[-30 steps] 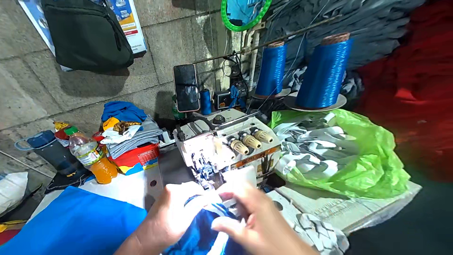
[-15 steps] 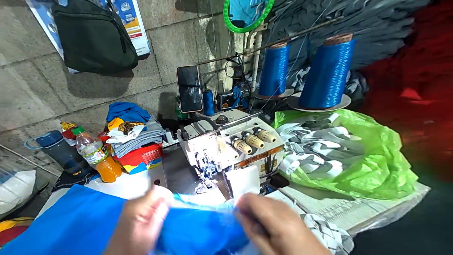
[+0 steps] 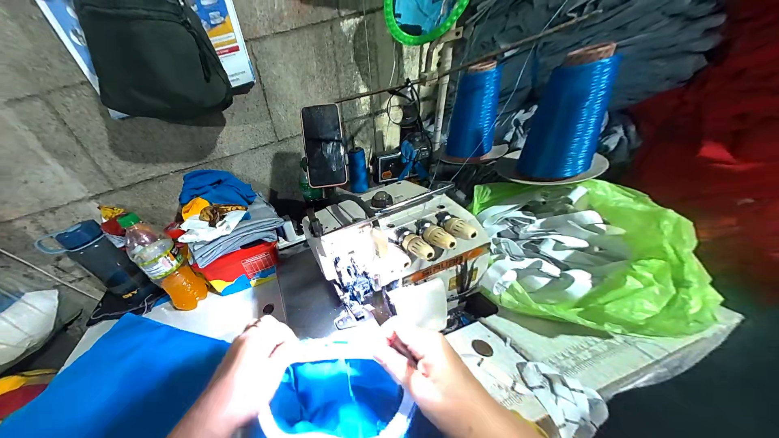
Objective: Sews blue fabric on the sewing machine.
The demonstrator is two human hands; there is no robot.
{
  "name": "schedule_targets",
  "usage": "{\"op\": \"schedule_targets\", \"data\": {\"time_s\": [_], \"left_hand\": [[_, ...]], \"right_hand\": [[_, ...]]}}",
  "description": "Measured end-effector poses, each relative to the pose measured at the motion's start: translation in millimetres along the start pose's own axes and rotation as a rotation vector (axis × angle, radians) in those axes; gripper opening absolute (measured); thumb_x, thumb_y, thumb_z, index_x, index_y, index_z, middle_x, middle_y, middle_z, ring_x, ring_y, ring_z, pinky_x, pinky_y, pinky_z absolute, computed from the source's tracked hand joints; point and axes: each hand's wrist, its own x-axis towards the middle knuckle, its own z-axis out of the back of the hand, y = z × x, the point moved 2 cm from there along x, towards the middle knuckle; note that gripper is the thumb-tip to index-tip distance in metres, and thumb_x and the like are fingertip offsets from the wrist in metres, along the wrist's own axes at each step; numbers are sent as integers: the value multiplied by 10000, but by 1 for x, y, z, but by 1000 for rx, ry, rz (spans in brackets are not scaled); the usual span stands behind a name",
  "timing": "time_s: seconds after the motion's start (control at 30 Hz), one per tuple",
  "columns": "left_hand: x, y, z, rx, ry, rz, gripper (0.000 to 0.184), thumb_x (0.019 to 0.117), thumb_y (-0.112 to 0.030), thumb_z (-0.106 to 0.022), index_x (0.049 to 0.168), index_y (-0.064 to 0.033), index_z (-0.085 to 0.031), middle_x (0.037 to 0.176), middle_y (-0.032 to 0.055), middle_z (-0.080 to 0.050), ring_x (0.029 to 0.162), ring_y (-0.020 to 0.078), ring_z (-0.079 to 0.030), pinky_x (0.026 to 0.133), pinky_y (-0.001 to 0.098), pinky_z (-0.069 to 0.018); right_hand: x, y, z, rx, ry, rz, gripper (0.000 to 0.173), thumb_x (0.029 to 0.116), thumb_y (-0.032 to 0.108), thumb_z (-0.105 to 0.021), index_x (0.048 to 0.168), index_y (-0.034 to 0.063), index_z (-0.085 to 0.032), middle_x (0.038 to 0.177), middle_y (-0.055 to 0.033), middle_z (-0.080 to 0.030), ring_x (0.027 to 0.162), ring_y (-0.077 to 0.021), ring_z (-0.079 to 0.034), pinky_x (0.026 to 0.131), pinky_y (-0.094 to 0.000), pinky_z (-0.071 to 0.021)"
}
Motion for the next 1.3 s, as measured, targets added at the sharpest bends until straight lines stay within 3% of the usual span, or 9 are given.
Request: {"op": "schedule_targets", "data": {"time_s": [0.13, 0.23, 0.37, 0.5, 0.67, 0.73, 0.83, 1.03, 1.3], "left_hand": [[8, -21, -9, 143, -216, -137, 258, 940, -252, -635, 1085, -78, -759, 1084, 85, -720, 1106, 297, -648, 953, 539, -499], [10, -44, -23, 258, -392, -346, 317, 878, -360, -621, 1052, -141, -770, 956, -3, -735, 954, 201, -692, 815, 415, -569], [15, -49, -35, 260, -174, -356, 316, 974, -363, -581, 946, -101, -757, 879, 61, -693, 924, 272, -676, 751, 463, -553], [25, -51, -28, -315, 69, -146, 220, 1001, -212, -592, 945, -42, -720, 889, 1, -659, 852, 27, -603, 797, 210, -489], [35, -59, -27, -522, 230, 54, 166, 993, -231, -635, 994, -80, -702, 897, -51, -656, 866, 6, -612, 817, 215, -500], [35, -60, -26, -505, 239, 80, 164, 985, -239, -649, 968, -87, -708, 876, -55, -652, 848, 6, -608, 801, 217, -497], [36, -56, -30, -514, 211, 97, 135, 977, -216, -658, 949, -95, -712, 864, -54, -658, 850, 14, -617, 809, 227, -504], [36, -55, -36, -585, 200, 116, 124, 984, -168, -630, 911, -113, -713, 833, -65, -660, 826, 15, -621, 795, 234, -509], [33, -49, -36, -761, 152, 128, 111, 985, -134, -619, 950, -93, -715, 854, -43, -683, 837, 33, -647, 793, 241, -533]], "right_hand": [[2, 6, -4, -151, -40, -30, 241, 985, 275, -547, 840, 111, -649, 668, 42, -539, 591, -8, -497, 538, -183, -417], [5, 4, 0, -129, -21, -58, 248, 986, 291, -553, 846, 114, -655, 667, 51, -541, 595, 1, -502, 543, -179, -423], [3, 1, 1, -131, -36, -62, 249, 983, 292, -555, 844, 117, -664, 674, 56, -551, 603, 10, -511, 547, -172, -425], [6, -5, 5, -186, -97, -131, 215, 942, 274, -571, 841, 115, -675, 666, 55, -555, 606, 3, -513, 563, -178, -427], [12, -8, 7, -156, -103, -199, 223, 942, 247, -576, 921, 77, -719, 775, 12, -626, 700, -7, -555, 654, -176, -457], [8, -12, 14, -207, -175, -141, 309, 957, 273, -531, 1035, 63, -744, 905, -34, -697, 783, -69, -635, 719, -252, -537], [-2, -3, 31, -146, -307, -124, 390, 1051, 340, -476, 1125, 36, -708, 744, 40, -641, 555, 15, -582, 500, -181, -518], [-3, 52, 23, 525, 370, -296, 233, 1037, 221, -518, 1190, 48, -487, 750, 113, -461, 593, 48, -413, 548, -158, -373], [5, 34, 0, 619, 169, -545, 208, 1098, 146, -336, 1173, 86, -521, 763, 13, -686, 496, -46, -586, 463, -191, -514]]}}
